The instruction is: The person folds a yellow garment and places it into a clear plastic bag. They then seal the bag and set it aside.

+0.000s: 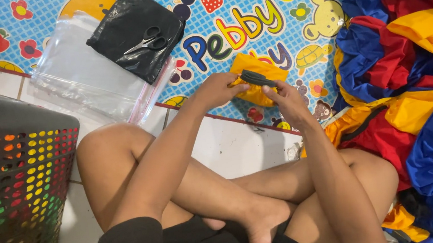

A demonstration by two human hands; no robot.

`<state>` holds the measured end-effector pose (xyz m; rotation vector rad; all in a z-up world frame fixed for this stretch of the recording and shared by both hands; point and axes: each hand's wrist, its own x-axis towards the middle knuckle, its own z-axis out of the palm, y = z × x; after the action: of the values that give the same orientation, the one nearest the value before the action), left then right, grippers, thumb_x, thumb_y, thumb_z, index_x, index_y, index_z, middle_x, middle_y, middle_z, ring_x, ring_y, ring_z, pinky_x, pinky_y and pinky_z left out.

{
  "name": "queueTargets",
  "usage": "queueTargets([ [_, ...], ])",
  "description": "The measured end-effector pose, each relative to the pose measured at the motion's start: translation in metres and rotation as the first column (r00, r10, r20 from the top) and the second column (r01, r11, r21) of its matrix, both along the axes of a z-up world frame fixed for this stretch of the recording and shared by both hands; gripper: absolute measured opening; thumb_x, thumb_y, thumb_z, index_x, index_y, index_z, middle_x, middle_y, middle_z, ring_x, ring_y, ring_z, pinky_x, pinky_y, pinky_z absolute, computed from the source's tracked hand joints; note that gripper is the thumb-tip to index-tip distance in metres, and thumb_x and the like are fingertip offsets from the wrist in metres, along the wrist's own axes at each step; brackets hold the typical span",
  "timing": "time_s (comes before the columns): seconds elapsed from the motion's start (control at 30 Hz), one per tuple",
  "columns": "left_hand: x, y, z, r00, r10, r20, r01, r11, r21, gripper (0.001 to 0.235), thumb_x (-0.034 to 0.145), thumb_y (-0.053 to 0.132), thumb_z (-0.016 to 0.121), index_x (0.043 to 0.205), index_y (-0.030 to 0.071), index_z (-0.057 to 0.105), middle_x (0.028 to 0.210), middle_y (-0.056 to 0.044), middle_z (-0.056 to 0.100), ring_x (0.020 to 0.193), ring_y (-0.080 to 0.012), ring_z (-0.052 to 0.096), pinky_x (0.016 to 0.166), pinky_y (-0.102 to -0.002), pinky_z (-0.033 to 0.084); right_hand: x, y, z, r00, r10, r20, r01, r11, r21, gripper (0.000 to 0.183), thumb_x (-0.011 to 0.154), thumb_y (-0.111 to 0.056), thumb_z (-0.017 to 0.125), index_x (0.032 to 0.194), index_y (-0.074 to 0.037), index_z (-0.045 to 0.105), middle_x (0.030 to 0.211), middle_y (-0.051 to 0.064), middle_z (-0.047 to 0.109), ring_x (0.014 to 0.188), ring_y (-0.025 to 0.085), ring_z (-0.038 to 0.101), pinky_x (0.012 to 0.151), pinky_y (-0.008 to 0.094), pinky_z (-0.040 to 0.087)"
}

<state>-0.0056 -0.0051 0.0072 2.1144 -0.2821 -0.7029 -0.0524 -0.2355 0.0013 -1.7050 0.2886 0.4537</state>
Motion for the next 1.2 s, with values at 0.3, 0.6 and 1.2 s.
queueTargets([
  [0.3,0.009,-0.012,0.034,0.994,0.078,0.079,-0.083,0.995,0.062,0.056,0.101,0.061,0.046,0.132,0.016,0.06,0.115,-0.017,0.074,0.11,-0.0385,0.069,0.086,-0.048,0.055,0.013,-0.006,-0.03,0.989,-0.105,0.104,0.12,0.981,-0.153,0.04,0.108,-0.036,0.063,0.125,0.0,0.065,0.116,0.019,0.068,0.115,0.035,0.064,0.098,0.042,0.052],
  [0.6,0.031,-0.029,-0.027,0.961,0.213,0.176,-0.222,0.975,0.034,0.042,0.101,0.049,0.057,0.116,0.014,0.075,0.077,-0.008,0.075,0.068,-0.0252,0.071,0.054,-0.029,0.049,0.025,0.004,-0.02,0.987,-0.063,0.15,0.133,0.841,-0.525,0.038,0.103,-0.048,0.069,0.118,-0.013,0.072,0.109,0.001,0.055,0.098,0.023,0.057,0.084,0.042,0.05],
  [1.2,0.027,-0.04,-0.002,0.867,0.348,0.357,-0.359,0.933,-0.037,0.04,0.098,0.042,0.067,0.105,0.004,0.074,0.081,-0.021,0.074,0.074,-0.0382,0.074,0.064,-0.038,0.054,0.029,0.034,0.004,0.918,-0.271,0.291,0.369,0.852,-0.371,0.037,0.104,-0.022,0.069,0.128,0.001,0.051,0.117,0.029,0.062,0.113,0.044,0.064,0.09,0.045,0.058],
])
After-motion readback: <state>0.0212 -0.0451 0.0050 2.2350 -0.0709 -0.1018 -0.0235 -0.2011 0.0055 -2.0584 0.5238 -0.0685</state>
